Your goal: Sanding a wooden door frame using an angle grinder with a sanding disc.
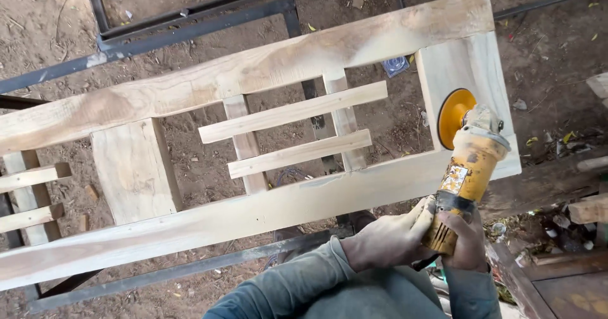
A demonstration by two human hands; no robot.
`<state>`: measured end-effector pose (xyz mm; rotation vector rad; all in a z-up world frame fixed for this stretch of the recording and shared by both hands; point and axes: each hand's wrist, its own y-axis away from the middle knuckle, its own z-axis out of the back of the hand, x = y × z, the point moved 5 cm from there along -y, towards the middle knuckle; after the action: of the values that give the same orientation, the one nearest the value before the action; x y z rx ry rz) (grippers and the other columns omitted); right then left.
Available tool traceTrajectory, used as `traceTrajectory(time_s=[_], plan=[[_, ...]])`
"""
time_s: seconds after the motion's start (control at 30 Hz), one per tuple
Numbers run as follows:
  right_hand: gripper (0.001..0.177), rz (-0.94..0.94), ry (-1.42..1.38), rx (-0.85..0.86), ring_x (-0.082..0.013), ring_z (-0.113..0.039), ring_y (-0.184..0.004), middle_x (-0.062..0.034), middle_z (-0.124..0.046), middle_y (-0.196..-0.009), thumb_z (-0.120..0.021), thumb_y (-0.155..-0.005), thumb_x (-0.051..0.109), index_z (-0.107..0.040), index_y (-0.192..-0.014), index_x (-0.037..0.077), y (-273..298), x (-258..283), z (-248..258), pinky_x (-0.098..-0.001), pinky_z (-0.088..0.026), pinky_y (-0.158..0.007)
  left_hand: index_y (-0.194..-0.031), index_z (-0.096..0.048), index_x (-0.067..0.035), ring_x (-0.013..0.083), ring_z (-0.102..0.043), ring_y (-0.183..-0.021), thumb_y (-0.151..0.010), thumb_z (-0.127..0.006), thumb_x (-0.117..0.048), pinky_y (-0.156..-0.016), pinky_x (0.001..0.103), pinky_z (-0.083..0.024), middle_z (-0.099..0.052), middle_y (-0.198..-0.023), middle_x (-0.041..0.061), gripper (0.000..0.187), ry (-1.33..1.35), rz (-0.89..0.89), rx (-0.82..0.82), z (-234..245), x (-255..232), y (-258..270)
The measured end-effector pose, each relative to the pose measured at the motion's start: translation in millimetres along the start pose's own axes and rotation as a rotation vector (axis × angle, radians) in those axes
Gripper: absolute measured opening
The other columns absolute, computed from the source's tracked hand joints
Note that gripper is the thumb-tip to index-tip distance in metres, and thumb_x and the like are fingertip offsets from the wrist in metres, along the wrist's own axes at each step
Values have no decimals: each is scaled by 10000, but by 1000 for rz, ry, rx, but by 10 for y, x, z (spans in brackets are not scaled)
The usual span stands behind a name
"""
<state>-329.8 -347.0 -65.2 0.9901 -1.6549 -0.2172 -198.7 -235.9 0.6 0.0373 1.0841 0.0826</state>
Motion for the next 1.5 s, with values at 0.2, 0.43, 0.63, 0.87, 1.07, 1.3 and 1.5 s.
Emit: traceTrajectory(time_s=[0.2, 0.43, 0.63, 0.87, 1.07, 1.3, 1.5], plan=[[520, 75, -11, 32, -197, -663, -923, -95, -632, -1089, -637, -862, 57, -490, -1359, 13, -8, -13, -110, -348, -566, -813, -1547, -340, 119, 518, -657, -1152, -950, -667, -194, -947, 460, -615, -445, -1534, 412, 749, 107, -2, -172, 80, -80, 123], [456, -91, -84, 125, -316, -671, -848, -214, -643, -996, -578, -886, 112, -498, -1312, -29, -100, -182, 21, -466, -587, -725, -1425, -497, 17, 400, -576, -1355, -856, -756, -225, -1142, 413, -514, -563, -1452, 235, 670, -62, 57, -253, 772, 148, 426], [512, -62, -92, 136, -336, -659, -901, -218, -623, -1023, -573, -900, 124, -458, -1380, -12, -185, -104, 30, -523, -568, -806, -1500, -236, 188, 516, -187, -1516, -935, -611, -540, -1212, 621, -142, -238, -1574, 421, 994, -623, 907, -745, 1997, 1711, 1362], [491, -24, -134, 175, -355, -691, -804, -242, -631, -985, -589, -889, 130, -448, -1320, -60, -184, -26, 180, -499, -605, -704, -1465, -252, 249, 570, -131, -1501, -974, -480, -660, -1222, 630, -107, -226, -1544, 483, 1057, -863, 1088, -712, 2107, 2034, 1337], [452, -55, -221, 154, -343, -711, -818, -252, -644, -986, -595, -906, 133, -453, -1263, -105, -180, -64, 358, -473, -593, -636, -1445, -284, 261, 594, -185, -1471, -917, -518, -664, -1228, 591, -146, -233, -1504, 504, 1090, -870, 962, -598, 1792, 1730, 628], [463, 4, -276, 80, -329, -707, -801, -229, -654, -979, -608, -874, 123, -469, -1263, -87, -128, 20, 407, -455, -615, -697, -1456, -235, 265, 561, -150, -1503, -968, -470, -666, -1226, 591, -129, -210, -1541, 477, 1077, -721, 768, -406, 1255, 1841, -483], [505, 101, -255, 38, -339, -702, -770, -252, -653, -948, -612, -840, 111, -482, -1291, -74, -73, 41, 445, -474, -612, -691, -1464, -227, 245, 544, -143, -1510, -918, -514, -602, -1240, 552, -118, -188, -1563, 464, 1048, -769, 617, -326, 910, 1626, -1201]])
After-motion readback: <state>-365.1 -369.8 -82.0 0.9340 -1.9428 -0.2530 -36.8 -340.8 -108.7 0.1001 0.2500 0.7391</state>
